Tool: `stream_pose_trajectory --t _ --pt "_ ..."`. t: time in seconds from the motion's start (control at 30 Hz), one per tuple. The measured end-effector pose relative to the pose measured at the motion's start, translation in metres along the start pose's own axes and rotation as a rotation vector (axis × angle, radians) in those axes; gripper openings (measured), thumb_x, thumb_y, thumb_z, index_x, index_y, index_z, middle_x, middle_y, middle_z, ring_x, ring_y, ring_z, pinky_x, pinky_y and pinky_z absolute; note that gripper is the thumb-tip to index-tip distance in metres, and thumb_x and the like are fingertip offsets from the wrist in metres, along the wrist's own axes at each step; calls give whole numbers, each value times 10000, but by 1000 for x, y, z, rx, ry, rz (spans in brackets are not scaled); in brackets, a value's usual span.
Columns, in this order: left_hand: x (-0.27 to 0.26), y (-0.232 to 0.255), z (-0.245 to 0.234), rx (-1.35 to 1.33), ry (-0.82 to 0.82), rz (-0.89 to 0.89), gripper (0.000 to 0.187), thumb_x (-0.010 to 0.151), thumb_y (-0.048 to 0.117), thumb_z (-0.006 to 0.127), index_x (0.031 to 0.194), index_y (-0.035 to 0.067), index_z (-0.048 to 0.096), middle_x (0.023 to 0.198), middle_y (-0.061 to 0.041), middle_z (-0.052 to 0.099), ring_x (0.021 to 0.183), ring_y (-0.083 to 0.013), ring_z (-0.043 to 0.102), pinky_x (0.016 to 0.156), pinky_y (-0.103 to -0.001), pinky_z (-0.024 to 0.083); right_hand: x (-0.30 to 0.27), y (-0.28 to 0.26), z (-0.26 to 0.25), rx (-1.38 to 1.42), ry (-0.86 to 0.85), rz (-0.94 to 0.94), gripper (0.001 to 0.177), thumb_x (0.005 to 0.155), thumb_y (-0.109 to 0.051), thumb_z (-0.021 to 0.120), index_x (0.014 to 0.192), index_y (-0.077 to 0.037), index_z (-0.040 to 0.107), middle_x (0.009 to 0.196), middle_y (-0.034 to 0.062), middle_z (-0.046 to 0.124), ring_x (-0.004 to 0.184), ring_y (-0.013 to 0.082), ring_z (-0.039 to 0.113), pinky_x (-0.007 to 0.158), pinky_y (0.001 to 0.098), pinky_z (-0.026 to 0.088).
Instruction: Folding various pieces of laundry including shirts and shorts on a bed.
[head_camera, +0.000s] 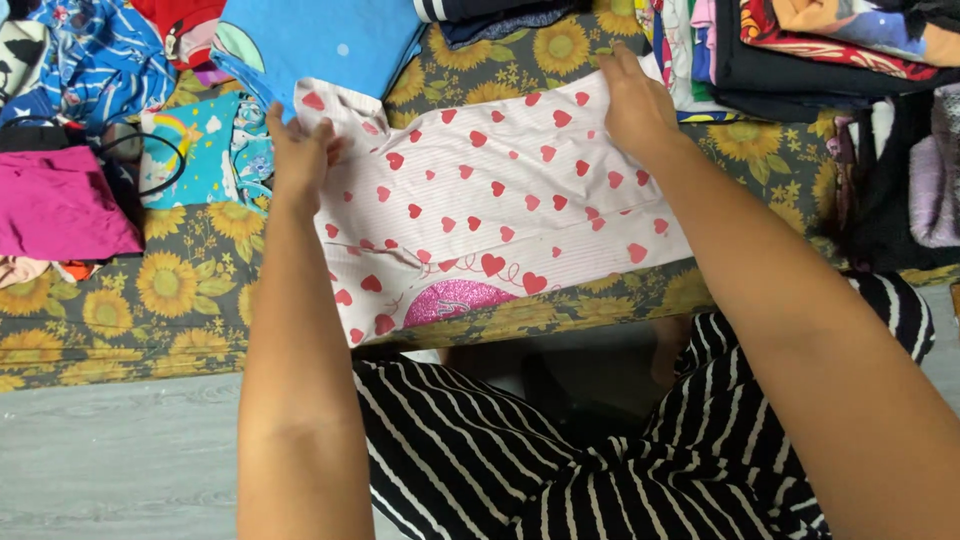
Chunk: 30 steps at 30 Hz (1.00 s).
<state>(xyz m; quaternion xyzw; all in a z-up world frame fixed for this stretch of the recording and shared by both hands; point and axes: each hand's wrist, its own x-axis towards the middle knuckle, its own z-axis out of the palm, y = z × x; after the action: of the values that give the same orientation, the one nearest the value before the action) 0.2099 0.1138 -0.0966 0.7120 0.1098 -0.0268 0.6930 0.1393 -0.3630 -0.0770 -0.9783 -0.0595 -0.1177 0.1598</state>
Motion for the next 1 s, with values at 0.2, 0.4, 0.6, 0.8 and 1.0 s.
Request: stream_pose_trajectory --t 0.2,0.4,0.6,0.8,1.0 --pt "8 -23 -4 193 163 -76 864 930 57 719 1563 69 131 1061 -157 670 697 -130 618 618 -286 536 7 1 13 -78 -136 92 592 835 100 584 1412 -33 566 1323 236 522 1027 465 649 877 511 528" --pt "-26 1 -20 147 24 30 53 977 55 695 1027 42 705 850 -47 663 674 -113 579 611 -267 471 -24 -3 13 -33 144 -47 269 868 111 605 1114 6 627 1227 236 534 931 449 672 805 490 567" --pt "-104 54 -51 308 -26 322 159 893 -8 710 988 97 639 1309 53 602 1063 -111 682 813 -265 596 -84 -24 -34 12 227 -120 143 936 1 683 1064 -17 623 1104 167 571 851 397 674 702 484 541" --pt "-175 30 -93 162 -246 370 275 856 -127 658 1021 86 603 1190 -47 727 1158 -145 673 1002 -288 552 -129 -15 -48 -27 291 -130 182 922 17 672 1082 -67 655 1097 99 584 918 332 669 775 440 545" --pt "-228 0 -99 359 -200 139 219 869 -103 673 1005 68 648 1026 -16 703 944 -101 653 832 -264 535 -165 -10 -42 -115 224 -111 187 895 4 698 1056 -89 704 1037 83 587 1005 291 583 854 423 466"
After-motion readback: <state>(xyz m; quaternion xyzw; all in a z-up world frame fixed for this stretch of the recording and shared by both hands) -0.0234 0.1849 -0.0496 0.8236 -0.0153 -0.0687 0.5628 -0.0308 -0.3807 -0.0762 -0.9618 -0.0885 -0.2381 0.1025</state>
